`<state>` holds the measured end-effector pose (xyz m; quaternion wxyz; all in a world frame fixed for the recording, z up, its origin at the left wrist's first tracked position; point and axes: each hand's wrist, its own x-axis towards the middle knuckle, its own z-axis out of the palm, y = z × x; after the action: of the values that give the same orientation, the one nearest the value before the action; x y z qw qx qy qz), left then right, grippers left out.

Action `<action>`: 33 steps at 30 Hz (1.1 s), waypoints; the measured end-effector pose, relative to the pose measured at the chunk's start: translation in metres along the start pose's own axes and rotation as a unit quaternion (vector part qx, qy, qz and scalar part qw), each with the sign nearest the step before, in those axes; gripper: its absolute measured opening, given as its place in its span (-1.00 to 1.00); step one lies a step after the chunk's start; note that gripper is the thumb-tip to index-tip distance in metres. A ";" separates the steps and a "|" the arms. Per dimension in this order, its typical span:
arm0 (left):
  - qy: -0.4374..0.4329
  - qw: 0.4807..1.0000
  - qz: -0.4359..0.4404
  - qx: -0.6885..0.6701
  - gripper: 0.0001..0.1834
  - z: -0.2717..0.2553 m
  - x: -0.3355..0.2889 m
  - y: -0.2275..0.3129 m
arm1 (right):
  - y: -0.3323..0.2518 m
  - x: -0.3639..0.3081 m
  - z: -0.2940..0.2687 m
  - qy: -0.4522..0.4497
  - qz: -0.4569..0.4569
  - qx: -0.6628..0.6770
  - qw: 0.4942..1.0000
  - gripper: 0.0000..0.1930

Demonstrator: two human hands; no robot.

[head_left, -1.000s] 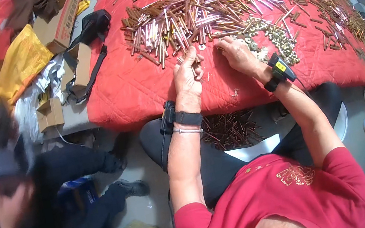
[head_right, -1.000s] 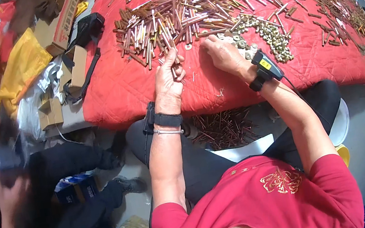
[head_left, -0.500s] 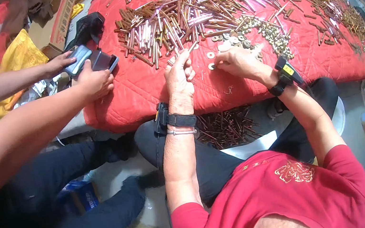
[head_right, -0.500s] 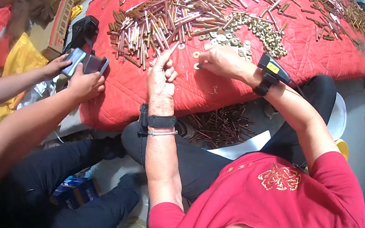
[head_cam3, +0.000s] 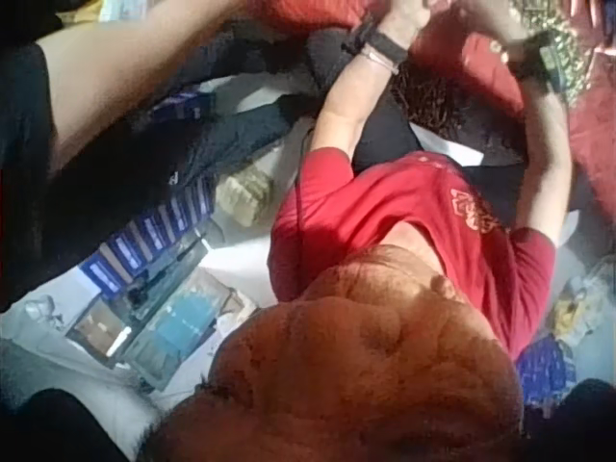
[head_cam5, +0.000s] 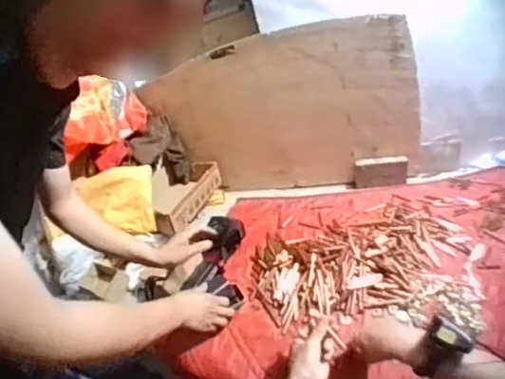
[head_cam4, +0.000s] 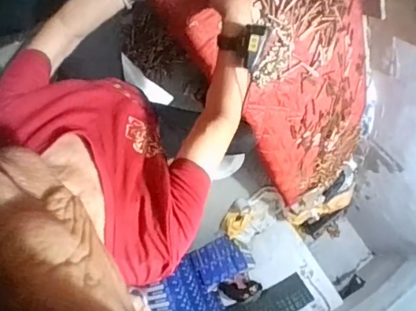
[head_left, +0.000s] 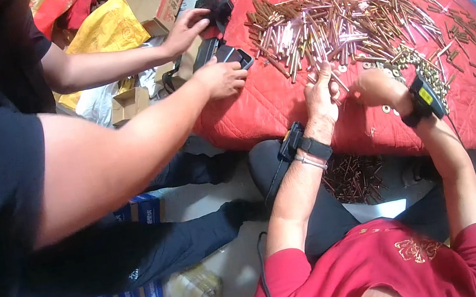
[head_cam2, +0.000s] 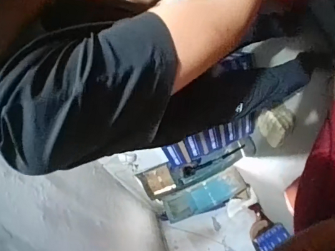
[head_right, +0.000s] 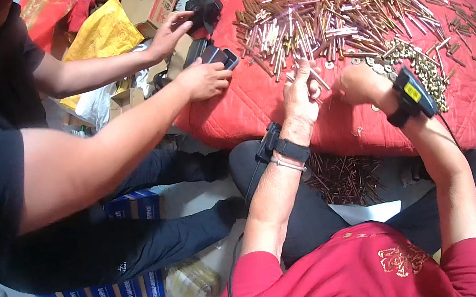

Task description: Manually thread washers onto thin metal rods or tubes.

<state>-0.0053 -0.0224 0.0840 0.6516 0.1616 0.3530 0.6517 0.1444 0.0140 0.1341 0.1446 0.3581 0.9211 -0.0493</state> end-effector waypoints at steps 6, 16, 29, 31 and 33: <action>0.013 0.996 -0.049 -0.075 -0.88 -0.006 0.008 0.000 | 0.004 -0.029 0.036 0.123 0.011 0.102 0.987 -0.88; 0.136 0.761 -0.517 -0.368 -0.13 0.031 -0.160 0.120 | -0.006 -0.058 0.029 0.349 0.075 0.615 0.704 -0.79; 0.005 0.815 -0.490 -0.308 0.18 0.006 -0.136 0.099 | -0.007 -0.051 0.028 0.388 0.086 0.579 0.712 -0.79; 0.172 0.644 -0.518 -0.536 0.08 0.012 -0.124 0.112 | -0.005 -0.051 0.027 0.391 0.088 0.571 0.716 -0.79; 0.474 0.304 -0.343 -0.752 -0.11 0.014 -0.119 0.118 | -0.005 -0.049 0.025 0.399 0.076 0.566 0.717 -0.80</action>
<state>-0.0705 -0.1225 0.2025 0.3756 -0.8707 -0.0187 0.3168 0.1812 -0.0265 0.1250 -0.4625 0.4284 0.6632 -0.4033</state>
